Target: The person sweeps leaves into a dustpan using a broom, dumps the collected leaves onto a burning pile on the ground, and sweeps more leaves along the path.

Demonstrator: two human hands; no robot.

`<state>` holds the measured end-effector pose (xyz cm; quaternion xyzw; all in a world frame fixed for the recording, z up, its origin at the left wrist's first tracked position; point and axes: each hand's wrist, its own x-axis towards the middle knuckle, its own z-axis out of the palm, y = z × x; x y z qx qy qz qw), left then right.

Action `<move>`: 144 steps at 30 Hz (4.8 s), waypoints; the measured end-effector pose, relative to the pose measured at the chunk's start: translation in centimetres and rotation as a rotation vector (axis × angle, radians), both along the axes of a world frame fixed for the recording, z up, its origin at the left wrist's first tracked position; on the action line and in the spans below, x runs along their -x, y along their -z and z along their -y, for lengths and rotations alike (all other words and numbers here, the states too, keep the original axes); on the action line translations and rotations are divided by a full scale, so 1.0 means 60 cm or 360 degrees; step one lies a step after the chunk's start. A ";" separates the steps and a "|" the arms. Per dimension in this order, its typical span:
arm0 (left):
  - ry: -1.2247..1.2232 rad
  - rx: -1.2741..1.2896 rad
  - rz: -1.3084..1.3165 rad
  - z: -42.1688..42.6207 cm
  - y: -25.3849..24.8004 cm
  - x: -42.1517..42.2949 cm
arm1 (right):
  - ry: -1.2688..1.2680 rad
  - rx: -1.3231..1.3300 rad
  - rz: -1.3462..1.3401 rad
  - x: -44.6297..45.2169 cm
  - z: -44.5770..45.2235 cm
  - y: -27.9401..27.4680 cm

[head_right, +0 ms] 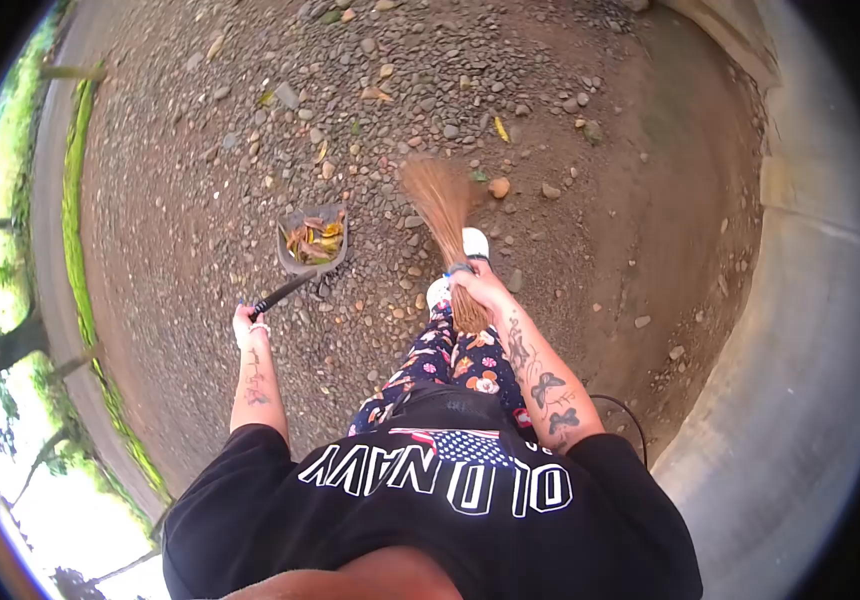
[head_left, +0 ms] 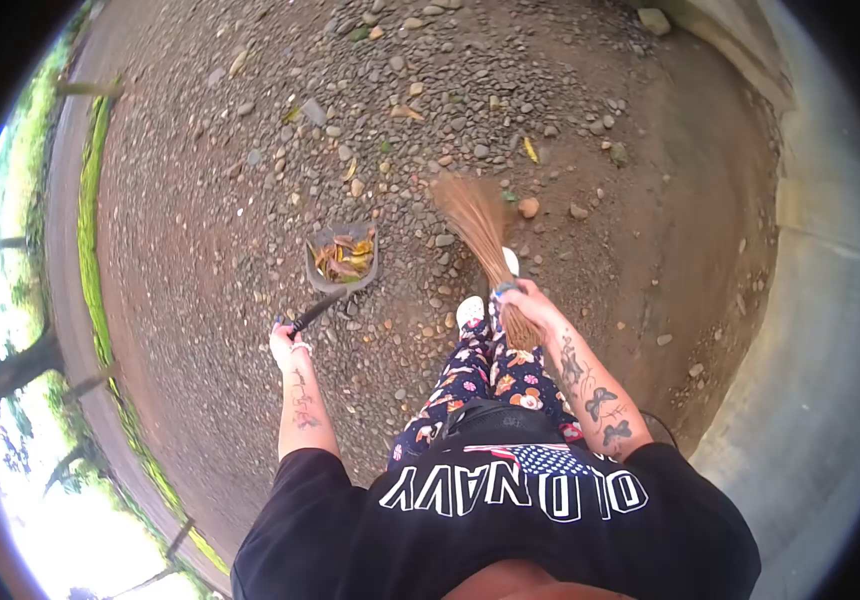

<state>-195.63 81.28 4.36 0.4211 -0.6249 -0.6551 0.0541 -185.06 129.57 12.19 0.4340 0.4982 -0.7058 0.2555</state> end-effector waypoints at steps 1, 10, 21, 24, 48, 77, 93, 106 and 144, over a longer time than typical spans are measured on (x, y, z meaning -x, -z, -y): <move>-0.0023 0.0004 0.0012 -0.001 -0.021 0.003 | -0.0051 0.0042 -0.0098 0.030 0.005 -0.024; -0.0251 -0.0141 0.0233 0.039 -0.080 0.047 | 0.0015 -0.0310 0.0034 0.045 -0.206 -0.118; -0.0252 -0.0139 0.0089 0.078 -0.107 0.169 | -0.0623 -0.0319 0.0220 0.179 -0.264 -0.162; -0.0153 -0.0146 -0.0006 0.113 -0.096 0.209 | -0.0442 -0.0310 0.0244 0.168 -0.299 -0.178; 0.0016 0.0039 0.0333 0.079 -0.055 0.376 | -0.0823 0.0083 0.0419 0.298 0.017 -0.137; -0.0384 0.0112 0.0389 0.259 -0.051 0.351 | -0.1849 -0.1527 -0.0049 0.612 -0.006 -0.073; -0.0613 -0.0029 0.0407 0.239 -0.032 0.379 | -0.2288 -0.1594 -0.0013 0.902 -0.133 -0.059; -0.0981 -0.0019 0.0401 0.208 -0.034 0.356 | -0.2365 -0.1191 -0.0269 1.102 -0.006 -0.103; -0.0472 0.0256 0.0322 0.205 -0.016 0.308 | -0.2169 -0.0702 0.0005 0.704 0.340 -0.061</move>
